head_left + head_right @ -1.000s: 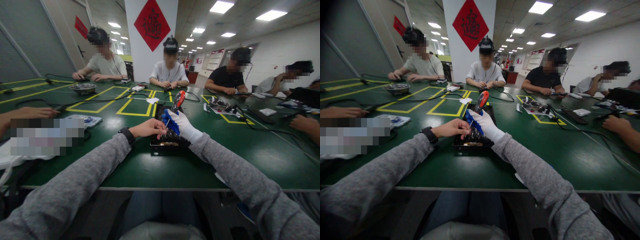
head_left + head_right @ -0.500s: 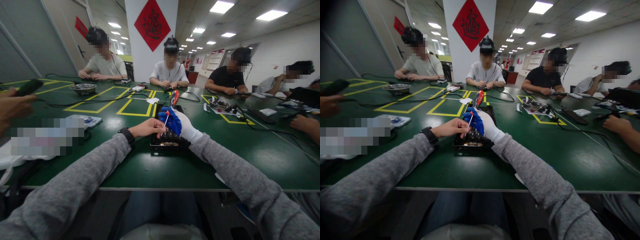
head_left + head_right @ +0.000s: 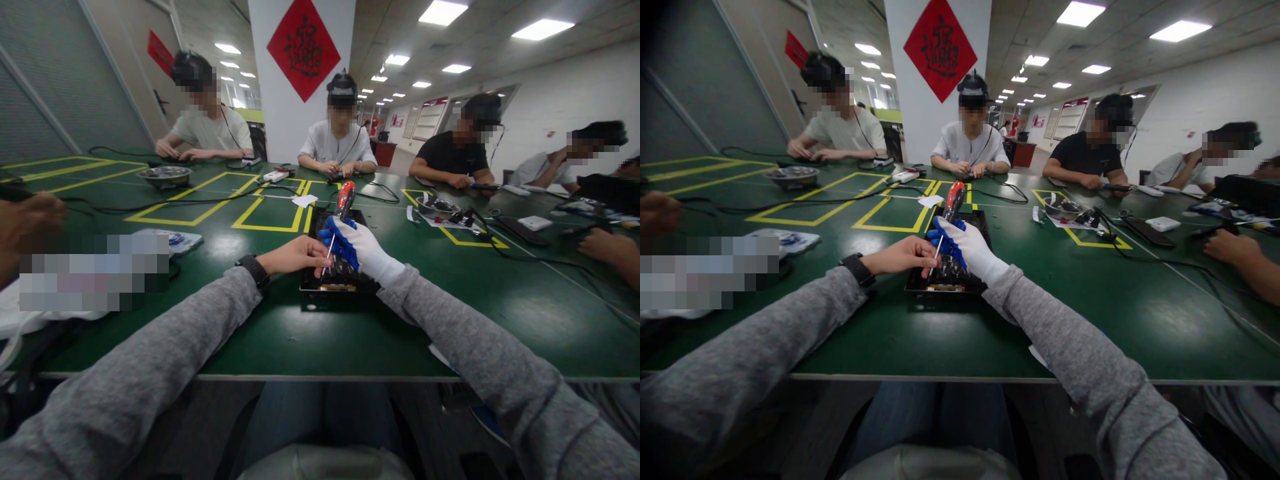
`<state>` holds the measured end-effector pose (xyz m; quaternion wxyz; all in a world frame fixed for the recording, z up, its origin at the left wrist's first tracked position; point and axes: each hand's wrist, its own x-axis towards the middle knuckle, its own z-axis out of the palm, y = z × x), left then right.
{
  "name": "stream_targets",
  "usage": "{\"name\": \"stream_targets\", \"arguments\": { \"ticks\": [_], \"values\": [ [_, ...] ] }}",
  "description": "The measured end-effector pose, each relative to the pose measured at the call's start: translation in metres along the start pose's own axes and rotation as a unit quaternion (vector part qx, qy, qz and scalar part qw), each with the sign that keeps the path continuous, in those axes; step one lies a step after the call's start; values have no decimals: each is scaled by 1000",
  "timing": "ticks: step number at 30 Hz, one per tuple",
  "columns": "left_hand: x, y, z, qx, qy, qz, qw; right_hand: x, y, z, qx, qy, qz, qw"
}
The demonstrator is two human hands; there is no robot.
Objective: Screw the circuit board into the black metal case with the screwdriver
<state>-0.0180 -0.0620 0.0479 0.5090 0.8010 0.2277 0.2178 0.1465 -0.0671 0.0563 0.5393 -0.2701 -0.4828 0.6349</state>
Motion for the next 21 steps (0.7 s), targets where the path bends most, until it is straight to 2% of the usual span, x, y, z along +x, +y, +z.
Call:
{"name": "stream_targets", "arguments": {
  "ticks": [12, 17, 21],
  "values": [
    [1, 0, -1, -5, 14, -2, 1000, -6, -6, 4, -12, 44, -35, 998],
    [0, 3, 0, 15, 24, -13, 1000, -4, -7, 3, -14, 79, -23, 996],
    [0, 3, 2, 30, 63, 1, 998, 1, -6, -1, 29, 87, -18, 996]
  ]
}}
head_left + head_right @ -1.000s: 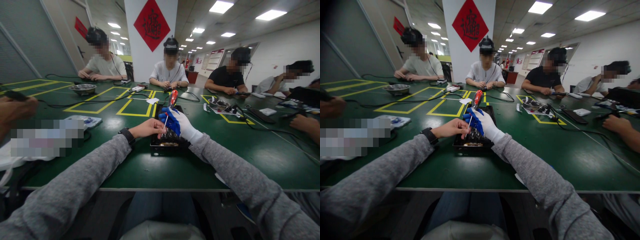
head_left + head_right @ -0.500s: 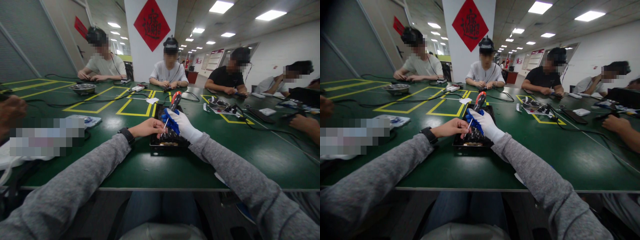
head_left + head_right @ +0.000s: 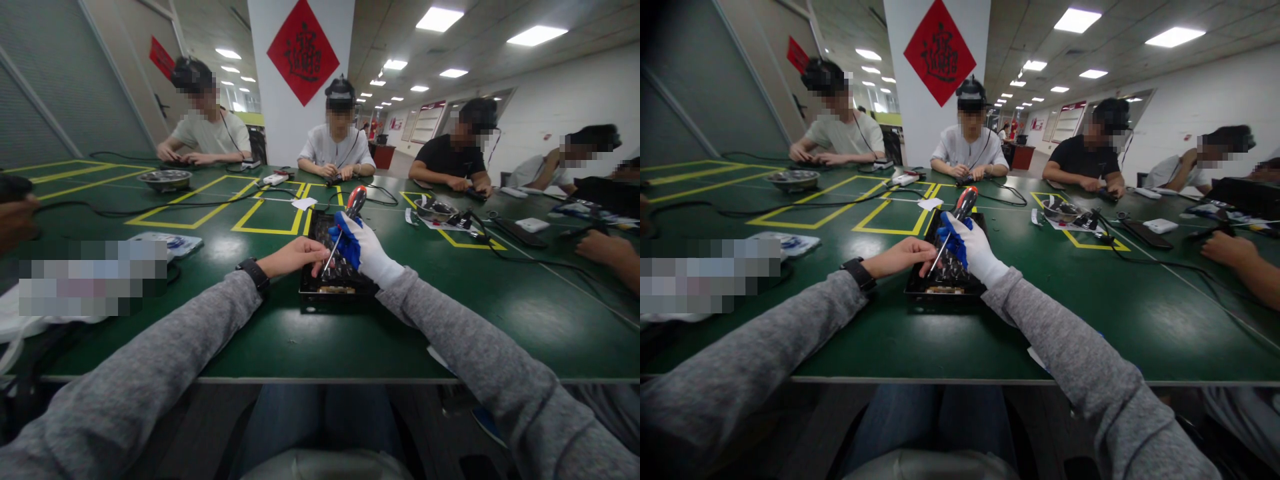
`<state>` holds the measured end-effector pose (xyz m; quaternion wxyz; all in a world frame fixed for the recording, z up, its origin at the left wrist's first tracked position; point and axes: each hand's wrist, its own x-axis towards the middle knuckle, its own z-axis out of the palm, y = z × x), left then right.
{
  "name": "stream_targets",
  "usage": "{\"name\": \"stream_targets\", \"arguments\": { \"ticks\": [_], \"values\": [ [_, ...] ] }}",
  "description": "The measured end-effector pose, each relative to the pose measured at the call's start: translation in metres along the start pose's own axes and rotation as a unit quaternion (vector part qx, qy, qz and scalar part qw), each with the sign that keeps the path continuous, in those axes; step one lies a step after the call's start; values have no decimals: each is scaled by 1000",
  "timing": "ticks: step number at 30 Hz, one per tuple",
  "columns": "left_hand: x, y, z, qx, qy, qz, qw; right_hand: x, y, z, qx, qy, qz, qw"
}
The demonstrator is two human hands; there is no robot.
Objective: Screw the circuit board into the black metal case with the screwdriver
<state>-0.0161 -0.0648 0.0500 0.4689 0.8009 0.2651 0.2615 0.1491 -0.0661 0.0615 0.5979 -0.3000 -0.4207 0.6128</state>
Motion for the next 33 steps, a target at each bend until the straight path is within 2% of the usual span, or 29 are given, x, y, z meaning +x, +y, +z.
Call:
{"name": "stream_targets", "arguments": {
  "ticks": [3, 6, 8, 9, 10, 12, 14, 15, 17, 21, 25, 27, 29, 31, 33],
  "values": [
    [3, -5, 5, 26, 103, 17, 994, 2, -11, -1, 9, -23, 37, 999],
    [8, -14, 11, 100, 229, 26, 968, 4, -37, -6, -71, -51, 33, 996],
    [11, -20, 12, 164, 292, 33, 942, 8, -55, -16, -189, -7, -29, 981],
    [13, -23, 11, 197, 313, 35, 928, 10, -62, -23, -268, 38, -68, 960],
    [13, -27, 9, 228, 330, 34, 915, 14, -67, -32, -357, 90, -115, 923],
    [14, -35, 4, 282, 350, 22, 893, 22, -70, -51, -547, 153, -136, 812],
    [15, -44, -3, 308, 381, -2, 872, 29, -65, -71, -695, 179, -61, 694],
    [16, -49, -6, 310, 397, -15, 864, 31, -60, -79, -738, 175, -16, 652],
    [19, -58, -11, 304, 424, -43, 852, 34, -50, -90, -778, 152, 56, 607],
    [26, -66, -16, 274, 434, -83, 854, 31, -38, -97, -793, 124, 111, 586],
    [32, -68, -21, 223, 437, -85, 867, 25, -39, -96, -799, 120, 104, 580],
    [34, -69, -24, 203, 447, -80, 867, 23, -41, -93, -805, 141, 56, 573],
    [36, -71, -28, 197, 451, -72, 868, 22, -42, -86, -805, 152, -24, 573],
    [38, -73, -30, 196, 445, -67, 871, 22, -39, -75, -791, 125, -107, 589],
    [39, -74, -31, 197, 438, -67, 875, 21, -33, -62, -765, 74, -165, 618]
  ]
}}
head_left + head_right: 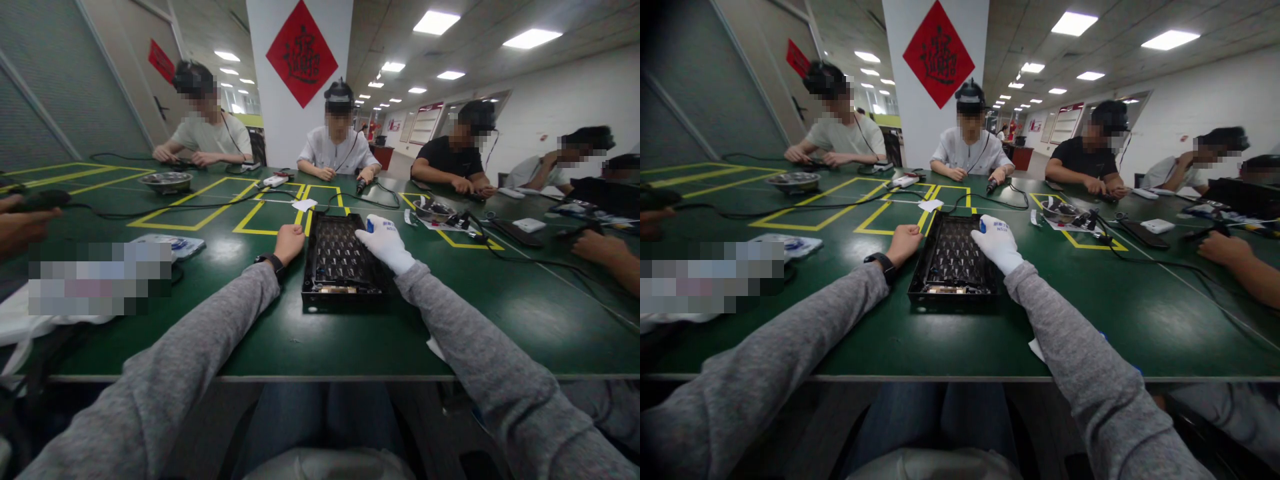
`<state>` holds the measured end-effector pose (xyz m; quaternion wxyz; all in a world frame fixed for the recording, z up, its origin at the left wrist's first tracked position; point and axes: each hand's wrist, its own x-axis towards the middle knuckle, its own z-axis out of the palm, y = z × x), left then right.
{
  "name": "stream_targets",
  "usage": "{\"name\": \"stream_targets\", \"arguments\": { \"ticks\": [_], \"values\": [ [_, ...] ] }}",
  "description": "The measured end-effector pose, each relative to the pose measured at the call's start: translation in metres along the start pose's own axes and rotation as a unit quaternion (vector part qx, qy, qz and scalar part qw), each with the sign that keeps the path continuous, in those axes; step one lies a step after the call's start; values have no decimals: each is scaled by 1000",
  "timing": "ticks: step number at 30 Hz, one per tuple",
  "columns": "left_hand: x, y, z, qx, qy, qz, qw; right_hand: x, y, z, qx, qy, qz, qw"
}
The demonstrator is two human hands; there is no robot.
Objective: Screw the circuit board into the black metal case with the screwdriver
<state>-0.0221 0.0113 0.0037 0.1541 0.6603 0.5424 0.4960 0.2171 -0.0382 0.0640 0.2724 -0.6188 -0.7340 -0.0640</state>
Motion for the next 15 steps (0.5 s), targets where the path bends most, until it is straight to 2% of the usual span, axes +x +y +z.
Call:
{"name": "stream_targets", "arguments": {
  "ticks": [3, 6, 11, 15],
  "values": [
    [-1, 1, 0, -2, -8, 0, 1000, -4, -19, 9, 70, -9, -61, 996],
    [-4, 2, -1, -3, -16, -1, 1000, -9, -30, 17, 101, -27, -63, 993],
    [-7, 3, -1, 1, -13, 8, 1000, -13, -34, 19, 93, -77, -79, 989],
    [-9, 5, 0, 6, 9, 20, 1000, -11, -34, 17, 52, -76, -75, 993]
  ]
}}
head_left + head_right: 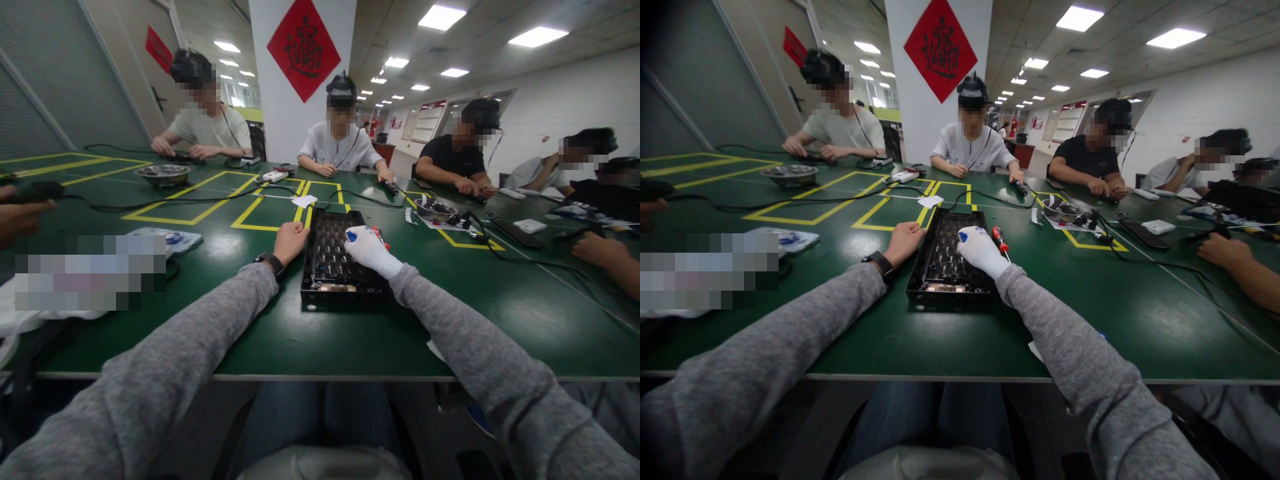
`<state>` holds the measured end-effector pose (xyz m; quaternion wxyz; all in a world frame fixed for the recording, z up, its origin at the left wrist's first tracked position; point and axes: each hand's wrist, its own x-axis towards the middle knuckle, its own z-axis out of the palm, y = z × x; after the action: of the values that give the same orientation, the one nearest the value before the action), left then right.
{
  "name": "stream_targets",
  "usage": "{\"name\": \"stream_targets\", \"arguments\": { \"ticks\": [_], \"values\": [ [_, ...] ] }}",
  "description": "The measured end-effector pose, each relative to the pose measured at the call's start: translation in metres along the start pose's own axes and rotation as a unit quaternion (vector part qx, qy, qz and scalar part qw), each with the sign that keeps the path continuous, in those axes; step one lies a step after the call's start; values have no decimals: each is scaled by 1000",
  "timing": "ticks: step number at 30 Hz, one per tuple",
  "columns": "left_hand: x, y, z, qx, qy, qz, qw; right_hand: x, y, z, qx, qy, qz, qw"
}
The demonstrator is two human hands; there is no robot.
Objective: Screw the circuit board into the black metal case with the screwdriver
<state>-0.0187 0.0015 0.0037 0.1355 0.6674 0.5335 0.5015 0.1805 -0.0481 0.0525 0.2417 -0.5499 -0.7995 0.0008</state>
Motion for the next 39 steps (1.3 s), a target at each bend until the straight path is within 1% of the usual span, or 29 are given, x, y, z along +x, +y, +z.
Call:
{"name": "stream_targets", "arguments": {
  "ticks": [2, 4, 7, 10, 12, 16, 18, 23, 26, 28, 29, 32, 34, 37, 39],
  "values": [
    [-1, 3, 0, 7, -15, 3, 1000, 1, 2, 0, -23, -5, 16, 1000],
    [-2, 6, 1, 15, -48, 11, 999, 2, 5, 1, -39, -20, 26, 999],
    [-2, 8, 2, 14, -82, 16, 996, 2, 9, 3, -29, -33, 21, 999],
    [-2, 8, 2, 3, -91, 10, 996, 0, 11, 3, 14, -24, -14, 1000],
    [-2, 7, 2, -2, -98, 9, 995, -2, 10, 3, 30, -32, -30, 999],
    [-2, 8, 2, 1, -103, 10, 995, -4, 5, 2, 48, -100, -82, 990],
    [-2, 8, 1, 2, -106, 11, 994, -5, 2, 2, 50, -124, -104, 986],
    [-2, 7, 1, 3, -104, 16, 994, -5, -1, 1, 17, -142, -102, 984],
    [-2, 5, 2, 4, -99, 20, 995, -5, -1, 0, 25, -147, -97, 984],
    [-1, 5, 2, 5, -96, 20, 995, -5, -1, -1, 35, -138, -103, 984],
    [-1, 5, 2, 5, -95, 20, 995, -5, -2, -2, 40, -122, -114, 985],
    [0, 5, 3, 4, -99, 18, 995, -6, -3, -4, 62, -26, -141, 988],
    [0, 5, 3, 1, -102, 18, 995, -7, -4, -5, 88, 14, -126, 988],
    [-1, 5, 2, 1, -104, 16, 994, -9, -5, -5, 134, 4, -83, 987],
    [-1, 6, 2, 2, -106, 16, 994, -10, -5, -5, 164, -9, -77, 983]
  ]
}}
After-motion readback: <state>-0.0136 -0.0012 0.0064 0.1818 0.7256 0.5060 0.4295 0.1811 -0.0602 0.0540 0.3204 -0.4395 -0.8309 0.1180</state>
